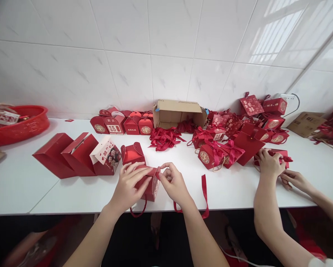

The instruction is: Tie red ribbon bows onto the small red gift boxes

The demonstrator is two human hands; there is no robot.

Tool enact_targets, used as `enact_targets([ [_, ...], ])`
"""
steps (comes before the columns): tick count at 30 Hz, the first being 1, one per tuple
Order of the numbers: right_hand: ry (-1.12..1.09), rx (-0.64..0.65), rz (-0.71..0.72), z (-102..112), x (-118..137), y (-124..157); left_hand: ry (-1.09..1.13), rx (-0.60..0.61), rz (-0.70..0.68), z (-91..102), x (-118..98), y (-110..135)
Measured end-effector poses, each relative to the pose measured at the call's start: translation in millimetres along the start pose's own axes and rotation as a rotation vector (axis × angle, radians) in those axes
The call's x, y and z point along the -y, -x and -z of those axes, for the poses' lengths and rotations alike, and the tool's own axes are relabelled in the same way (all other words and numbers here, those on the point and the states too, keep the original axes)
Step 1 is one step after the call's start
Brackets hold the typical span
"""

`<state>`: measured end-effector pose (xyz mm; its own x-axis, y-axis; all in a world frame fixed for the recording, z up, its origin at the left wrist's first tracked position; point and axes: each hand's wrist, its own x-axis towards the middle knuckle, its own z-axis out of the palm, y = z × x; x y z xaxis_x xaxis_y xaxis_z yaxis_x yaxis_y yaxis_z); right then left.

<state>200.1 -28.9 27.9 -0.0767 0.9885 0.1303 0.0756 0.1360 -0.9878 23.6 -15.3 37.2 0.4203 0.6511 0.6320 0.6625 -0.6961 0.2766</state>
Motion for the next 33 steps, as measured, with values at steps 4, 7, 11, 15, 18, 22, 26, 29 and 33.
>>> enact_targets([
  [4, 0.023, -0.013, -0.005, 0.6, -1.1, 0.6, -0.002, -0.010, 0.002, 0.1, 0.3, -1.1],
  [7, 0.021, -0.004, -0.007, 0.7, 0.0, -0.2, -0.016, -0.022, -0.011, -0.7, 0.2, -3.6],
  [11, 0.027, 0.025, 0.000, -1.6, 2.2, -2.3, -0.056, -0.054, -0.025, -2.2, 0.3, -6.4],
  [15, 0.020, 0.043, -0.003, -5.4, -0.1, -3.9, -0.073, -0.095, -0.019, -5.2, 0.2, -6.8],
  [18, 0.027, 0.056, 0.007, -5.9, -3.8, -4.8, -0.085, -0.143, -0.022, -6.9, -0.1, -7.1],
  [22, 0.183, -0.070, 0.088, -3.1, -2.2, -6.9, -0.121, -0.276, 0.010, -0.4, 1.8, -10.8],
  [26, 0.256, -0.041, 0.207, -7.1, 14.7, -12.9, -0.155, -0.444, -0.031, 19.5, 2.7, -19.4],
  [29, 0.112, 0.108, 0.205, -14.1, 37.5, -17.2, -0.148, -0.523, -0.066, 35.0, -0.4, -23.3],
  [33, 0.008, -0.041, 0.303, -1.4, 78.3, -1.5, -0.108, -0.531, 0.078, 42.6, 0.2, -10.4],
])
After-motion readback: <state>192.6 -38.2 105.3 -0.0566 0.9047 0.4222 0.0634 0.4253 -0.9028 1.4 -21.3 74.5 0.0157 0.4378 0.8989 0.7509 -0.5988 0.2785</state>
